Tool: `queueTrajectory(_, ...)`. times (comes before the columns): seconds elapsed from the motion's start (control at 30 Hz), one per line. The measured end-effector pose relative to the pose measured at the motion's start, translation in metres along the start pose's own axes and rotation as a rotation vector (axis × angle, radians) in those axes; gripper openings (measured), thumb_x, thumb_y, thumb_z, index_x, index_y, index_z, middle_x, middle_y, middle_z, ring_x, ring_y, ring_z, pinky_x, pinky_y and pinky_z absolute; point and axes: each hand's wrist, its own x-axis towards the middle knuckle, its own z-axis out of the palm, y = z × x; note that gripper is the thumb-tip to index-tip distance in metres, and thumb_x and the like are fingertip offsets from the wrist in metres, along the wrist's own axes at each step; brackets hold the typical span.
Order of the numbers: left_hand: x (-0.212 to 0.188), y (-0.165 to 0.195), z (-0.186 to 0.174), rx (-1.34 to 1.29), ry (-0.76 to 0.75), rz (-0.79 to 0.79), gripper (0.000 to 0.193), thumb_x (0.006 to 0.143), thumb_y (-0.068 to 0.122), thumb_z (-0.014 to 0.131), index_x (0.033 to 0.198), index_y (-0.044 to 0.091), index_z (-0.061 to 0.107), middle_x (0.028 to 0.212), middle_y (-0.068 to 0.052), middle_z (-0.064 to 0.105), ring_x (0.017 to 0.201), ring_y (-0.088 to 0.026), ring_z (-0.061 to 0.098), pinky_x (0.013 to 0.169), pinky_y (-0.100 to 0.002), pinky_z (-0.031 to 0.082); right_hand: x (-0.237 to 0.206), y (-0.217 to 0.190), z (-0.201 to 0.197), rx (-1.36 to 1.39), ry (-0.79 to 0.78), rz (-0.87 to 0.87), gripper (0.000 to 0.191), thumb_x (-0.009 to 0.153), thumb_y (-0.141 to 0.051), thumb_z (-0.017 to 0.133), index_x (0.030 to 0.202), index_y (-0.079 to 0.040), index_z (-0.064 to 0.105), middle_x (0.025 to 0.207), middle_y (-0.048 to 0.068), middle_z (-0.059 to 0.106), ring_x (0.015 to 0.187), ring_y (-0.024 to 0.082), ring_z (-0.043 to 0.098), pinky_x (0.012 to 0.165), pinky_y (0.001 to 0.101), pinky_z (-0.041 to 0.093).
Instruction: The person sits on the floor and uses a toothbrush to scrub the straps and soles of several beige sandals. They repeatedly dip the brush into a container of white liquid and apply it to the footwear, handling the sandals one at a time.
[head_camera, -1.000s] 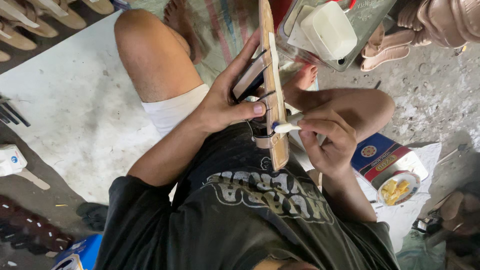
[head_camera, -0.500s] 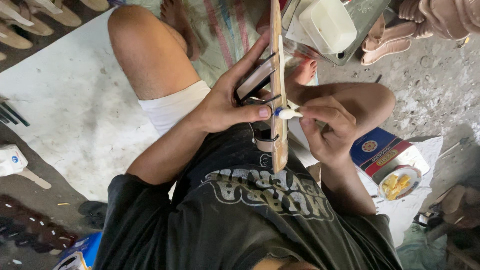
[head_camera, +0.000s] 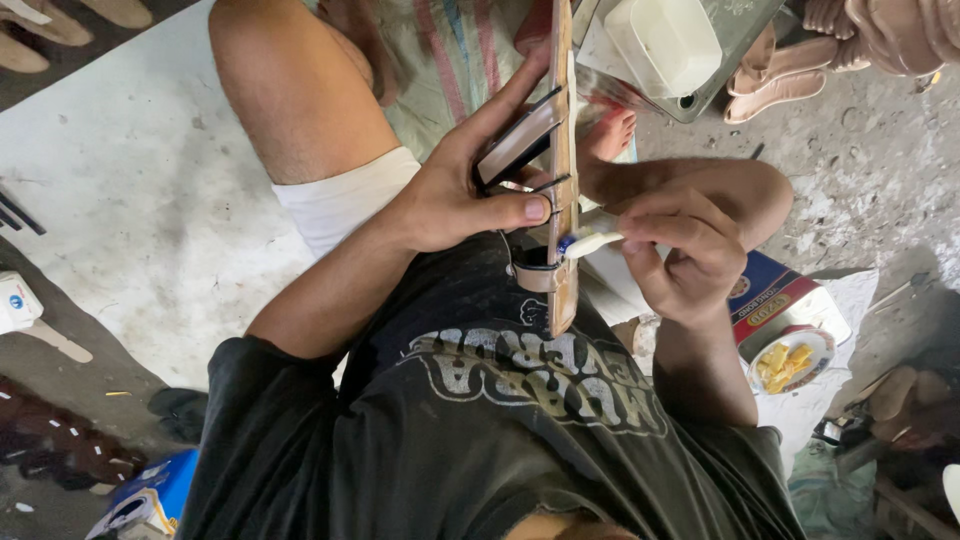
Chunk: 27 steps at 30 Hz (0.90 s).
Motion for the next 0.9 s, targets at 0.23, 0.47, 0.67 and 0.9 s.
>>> queueTrajectory(0.23, -0.001, -0.008, -0.006, -0.027, 0.05, 0.07, 0.104, 0.094, 0.017, 0.079, 0.171, 0.007, 0.01, 0.173, -0.013, 0.023, 0.16, -0.021, 0.031, 0.132, -0.031, 0.034, -0.002, -0.002, -0.002, -0.006, -0.053, -0.104, 0.011, 0.091, 0.002, 0.073, 0.101, -0.002, 0.069, 0.097, 0.013, 0.067, 0.085, 0.024, 0.069, 0.068, 0.0311, 0.053)
queueTrajectory(0.47, -0.001, -0.003, 0.003, 0.007, -0.018, 0.049, 0.102, 0.098, 0.015, 0.081, 0.169, 0.009, 0.008, 0.177, -0.009, 0.016, 0.156, -0.02, 0.032, 0.124, -0.033, 0.044, -0.005, -0.007, 0.004, -0.014, -0.013, 0.046, 0.011, 0.096, 0.001, 0.07, 0.107, 0.003, 0.068, 0.096, 0.016, 0.071, 0.079, 0.021, 0.069, 0.069, 0.0291, 0.054)
queueTrajectory(0.67, -0.005, 0.004, 0.013, -0.073, -0.061, -0.033, 0.111, 0.093, 0.014, 0.082, 0.173, 0.01, 0.006, 0.175, -0.01, 0.02, 0.154, -0.02, 0.037, 0.116, -0.032, 0.049, -0.011, -0.003, 0.007, -0.057, 0.072, 0.135, 0.009, 0.1, 0.002, 0.068, 0.109, 0.004, 0.068, 0.097, 0.016, 0.072, 0.079, 0.017, 0.068, 0.064, 0.0254, 0.051)
queueTrajectory(0.9, -0.002, -0.018, 0.025, -0.35, -0.026, 0.028, 0.108, 0.089, 0.022, 0.086, 0.167, 0.002, 0.015, 0.166, -0.022, 0.035, 0.149, -0.028, 0.041, 0.13, -0.038, 0.036, -0.008, 0.057, 0.012, 0.594, 0.285, 0.512, 0.016, 0.117, -0.009, 0.068, 0.119, 0.007, 0.064, 0.086, 0.009, 0.064, 0.067, 0.008, 0.057, 0.06, 0.0208, 0.045)
